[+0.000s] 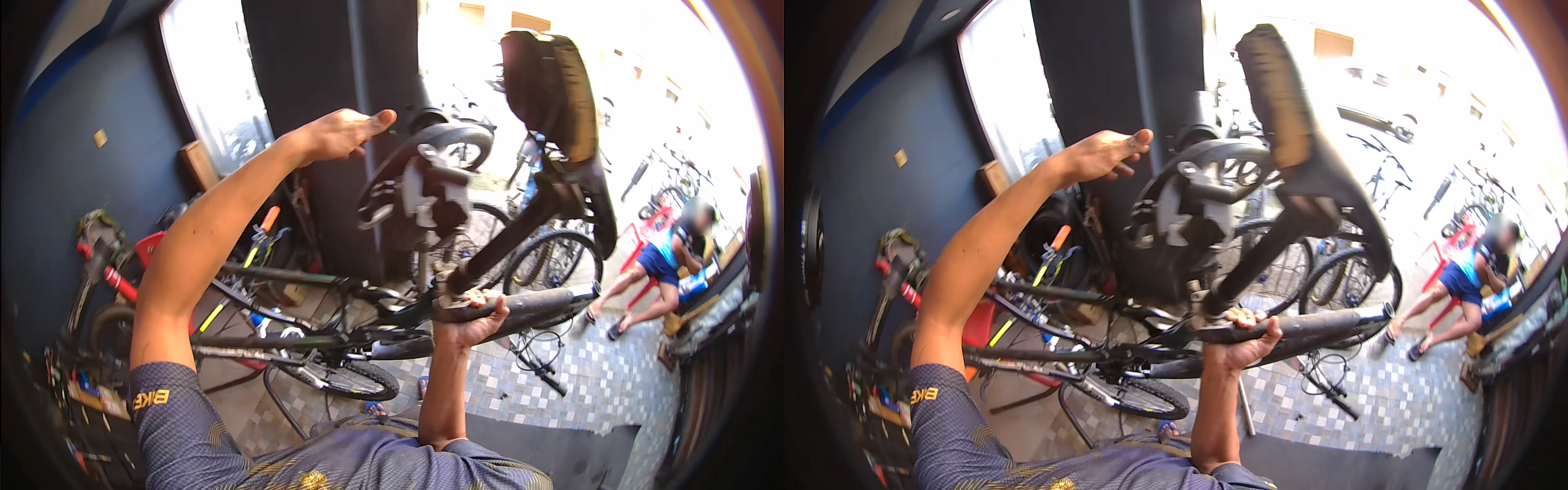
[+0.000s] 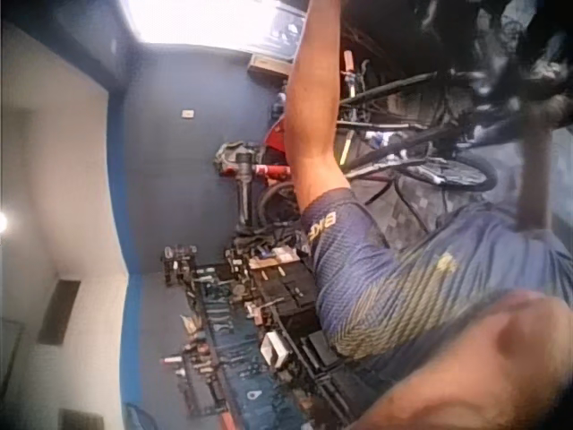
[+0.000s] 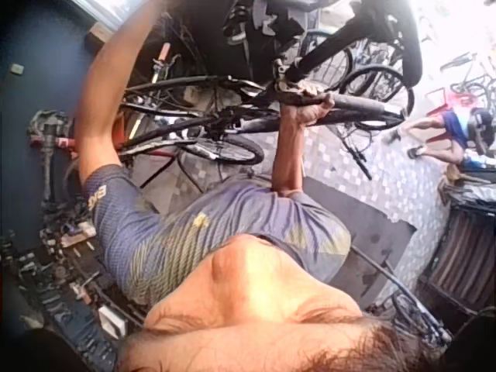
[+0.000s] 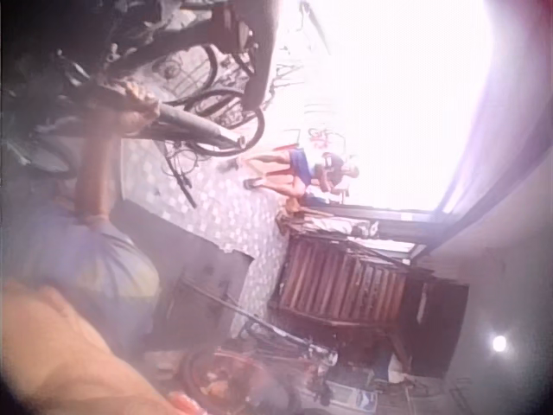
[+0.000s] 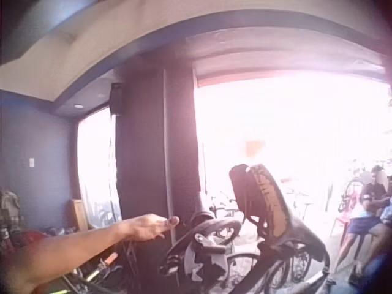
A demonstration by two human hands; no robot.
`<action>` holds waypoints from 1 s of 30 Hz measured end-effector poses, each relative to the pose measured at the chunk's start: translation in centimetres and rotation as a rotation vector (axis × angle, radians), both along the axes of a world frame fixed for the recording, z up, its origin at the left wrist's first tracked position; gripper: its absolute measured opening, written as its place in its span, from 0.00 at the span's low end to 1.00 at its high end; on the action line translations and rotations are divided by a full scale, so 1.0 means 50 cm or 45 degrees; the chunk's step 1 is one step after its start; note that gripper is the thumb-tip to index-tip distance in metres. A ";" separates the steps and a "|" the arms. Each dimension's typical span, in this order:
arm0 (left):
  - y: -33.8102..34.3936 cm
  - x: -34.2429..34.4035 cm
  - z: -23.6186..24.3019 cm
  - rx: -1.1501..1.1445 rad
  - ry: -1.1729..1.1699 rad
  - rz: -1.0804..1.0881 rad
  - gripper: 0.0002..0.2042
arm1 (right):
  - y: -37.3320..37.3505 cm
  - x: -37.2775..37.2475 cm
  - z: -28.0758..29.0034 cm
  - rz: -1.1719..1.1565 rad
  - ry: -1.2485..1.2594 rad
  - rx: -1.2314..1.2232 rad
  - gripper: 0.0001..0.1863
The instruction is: The person handles small bicycle parts on a workbench, then wipes a bicycle seat with a cloth and adjusts the seat post on a bike frame. The person also handles a bicycle chain and other components on the bench.
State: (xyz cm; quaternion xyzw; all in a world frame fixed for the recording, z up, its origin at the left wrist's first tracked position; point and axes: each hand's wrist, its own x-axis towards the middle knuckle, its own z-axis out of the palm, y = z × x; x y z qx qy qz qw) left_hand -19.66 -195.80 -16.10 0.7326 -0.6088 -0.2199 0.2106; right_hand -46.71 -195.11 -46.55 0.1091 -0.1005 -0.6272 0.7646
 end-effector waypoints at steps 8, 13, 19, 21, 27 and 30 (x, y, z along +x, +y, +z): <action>0.196 -0.059 0.131 0.069 -0.493 0.006 0.51 | -0.004 -0.002 0.017 0.209 0.118 0.131 0.18; 0.262 -0.109 0.127 0.009 -0.426 -0.069 0.43 | 0.001 0.001 0.026 0.273 -0.001 -0.085 0.17; 0.265 -0.107 0.076 0.009 -0.273 -0.118 0.41 | 0.021 0.021 0.017 0.184 -0.045 0.057 0.15; 0.260 -0.104 0.053 0.017 -0.278 -0.114 0.40 | 0.031 0.038 0.016 0.236 -0.087 0.159 0.15; 0.237 -0.115 0.008 -0.038 -0.330 -0.230 0.42 | 0.033 0.049 0.019 0.273 -0.151 0.081 0.16; 0.220 -0.135 -0.010 -0.039 -0.371 -0.262 0.43 | 0.026 0.047 0.016 0.254 -0.135 0.104 0.17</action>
